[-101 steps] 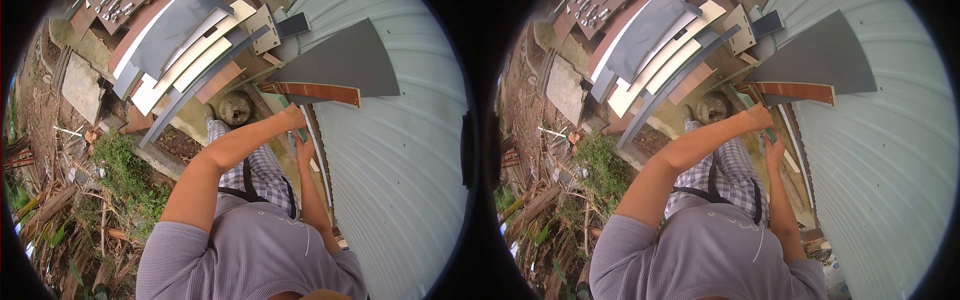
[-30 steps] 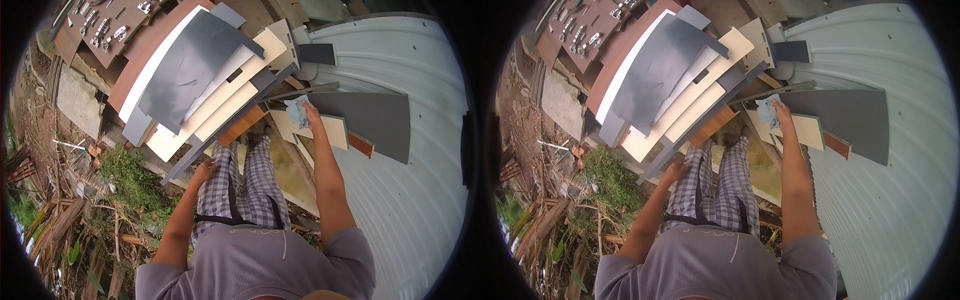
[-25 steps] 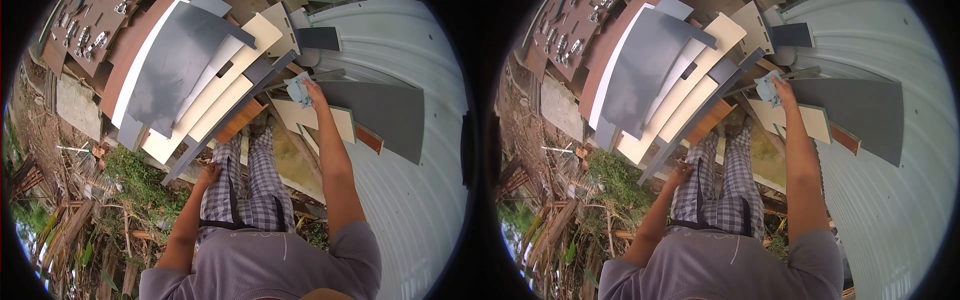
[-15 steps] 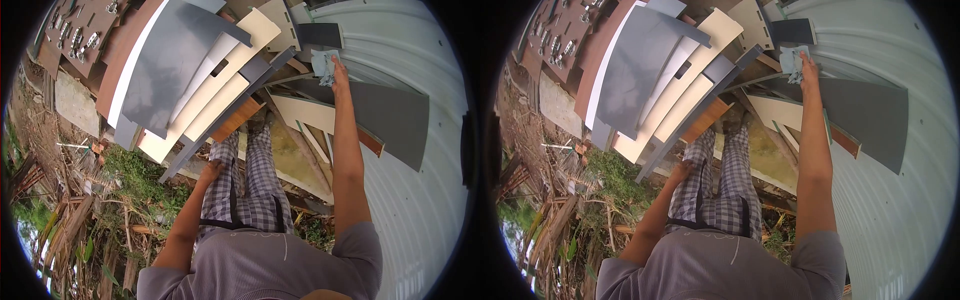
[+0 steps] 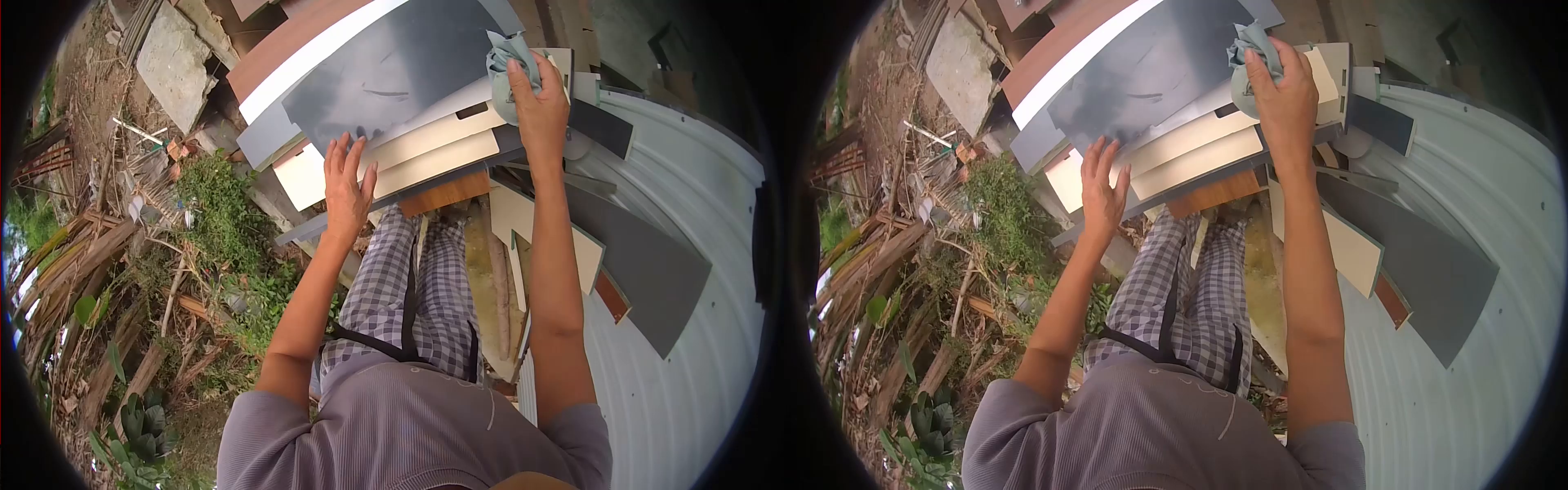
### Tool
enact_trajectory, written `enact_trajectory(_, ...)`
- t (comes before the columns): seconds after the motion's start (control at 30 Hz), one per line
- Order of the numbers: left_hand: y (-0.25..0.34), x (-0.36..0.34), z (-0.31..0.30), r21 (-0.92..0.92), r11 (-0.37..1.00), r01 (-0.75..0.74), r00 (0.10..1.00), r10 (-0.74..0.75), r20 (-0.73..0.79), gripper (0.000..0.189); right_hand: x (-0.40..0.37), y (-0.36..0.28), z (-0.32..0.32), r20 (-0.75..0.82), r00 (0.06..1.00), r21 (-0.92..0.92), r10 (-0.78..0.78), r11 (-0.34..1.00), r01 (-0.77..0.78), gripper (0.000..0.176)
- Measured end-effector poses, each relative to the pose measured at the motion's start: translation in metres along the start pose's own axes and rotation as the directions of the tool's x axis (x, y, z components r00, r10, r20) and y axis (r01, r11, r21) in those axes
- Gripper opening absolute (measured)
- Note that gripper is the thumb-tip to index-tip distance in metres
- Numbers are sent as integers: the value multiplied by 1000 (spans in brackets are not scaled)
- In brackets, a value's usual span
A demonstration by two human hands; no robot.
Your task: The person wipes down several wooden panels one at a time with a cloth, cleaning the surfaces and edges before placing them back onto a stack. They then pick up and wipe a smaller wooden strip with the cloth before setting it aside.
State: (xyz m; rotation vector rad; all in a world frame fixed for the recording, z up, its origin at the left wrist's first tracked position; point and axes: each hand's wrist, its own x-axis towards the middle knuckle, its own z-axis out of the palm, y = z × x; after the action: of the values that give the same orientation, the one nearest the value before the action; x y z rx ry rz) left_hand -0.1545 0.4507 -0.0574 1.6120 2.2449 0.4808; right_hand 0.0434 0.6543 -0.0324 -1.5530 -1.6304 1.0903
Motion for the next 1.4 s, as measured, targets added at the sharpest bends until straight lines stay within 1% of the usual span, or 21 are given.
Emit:
enact_trajectory(0.03,-12,17,2,64,998,23,997,-18,-81,49,-1,-12,27,-3,997,-20,-74,997,74,41)
enact_trajectory(0.1,-31,41,17,124,986,113,989,-100,-109,55,-8,-20,90,87,949,-201,-304,927,315,41)
enact_trajectory(0.13,-40,45,25,184,964,192,977,-171,-125,61,-17,-19,123,212,923,-186,-321,914,360,42)
enact_trajectory(0.2,-57,42,43,227,954,195,979,-174,-106,65,-47,0,172,412,787,-285,-460,755,590,42)
enact_trajectory(0.23,-60,44,43,284,941,183,983,-165,-83,69,-47,3,178,421,781,-290,-462,747,598,42)
enact_trajectory(0.3,-59,45,43,207,955,213,977,-203,-70,68,-44,12,182,419,709,-321,-567,638,700,42)
enact_trajectory(0.4,-57,42,43,199,959,200,977,-179,-120,67,-12,29,142,289,801,-521,-525,616,591,41)
enact_trajectory(0.5,-55,42,41,200,958,206,976,-185,-117,67,43,57,81,115,893,-732,-435,570,372,36)
enact_trajectory(0.53,-53,42,40,201,958,205,976,-183,-121,68,59,60,61,73,945,-759,-320,597,261,34)
enact_trajectory(0.63,-50,41,38,200,960,196,977,-174,-120,70,81,29,33,49,976,-703,-214,687,186,32)
enact_trajectory(0.73,-50,42,31,131,972,197,978,-185,-97,73,47,-34,92,133,933,-469,-335,808,357,30)
enact_trajectory(0.8,-47,40,25,113,973,201,979,-195,-62,73,3,-64,155,336,875,-354,-348,815,459,32)
enact_trajectory(0.83,-47,40,22,97,975,201,979,-199,-30,73,-19,-70,185,505,797,-260,-331,822,507,35)
enact_trajectory(0.9,-54,37,25,159,972,173,983,-180,24,71,-55,-65,234,645,631,-240,-432,669,704,39)
enact_trajectory(0.93,-57,36,26,86,981,176,982,-181,48,70,-54,-59,241,645,628,-232,-434,672,703,39)
enact_trajectory(0.97,-58,35,26,10,984,180,981,-180,72,69,-50,-53,243,620,655,-216,-432,708,672,41)
enact_trajectory(1.0,-55,37,23,98,984,151,988,-154,22,74,-45,-50,241,597,679,-199,-428,741,642,43)
enact_trajectory(1.13,-41,44,9,80,976,201,979,-204,28,88,6,-24,185,385,823,-496,-418,658,567,52)
enact_trajectory(1.23,-42,43,8,81,978,190,981,-191,11,88,55,9,122,190,881,-688,-433,581,434,42)
enact_trajectory(1.37,-41,42,7,83,978,193,981,-195,10,88,99,54,36,103,979,-774,-173,604,188,38)
enact_trajectory(1.4,-42,42,8,86,977,196,980,-198,16,88,95,48,35,106,979,-772,-173,607,190,38)
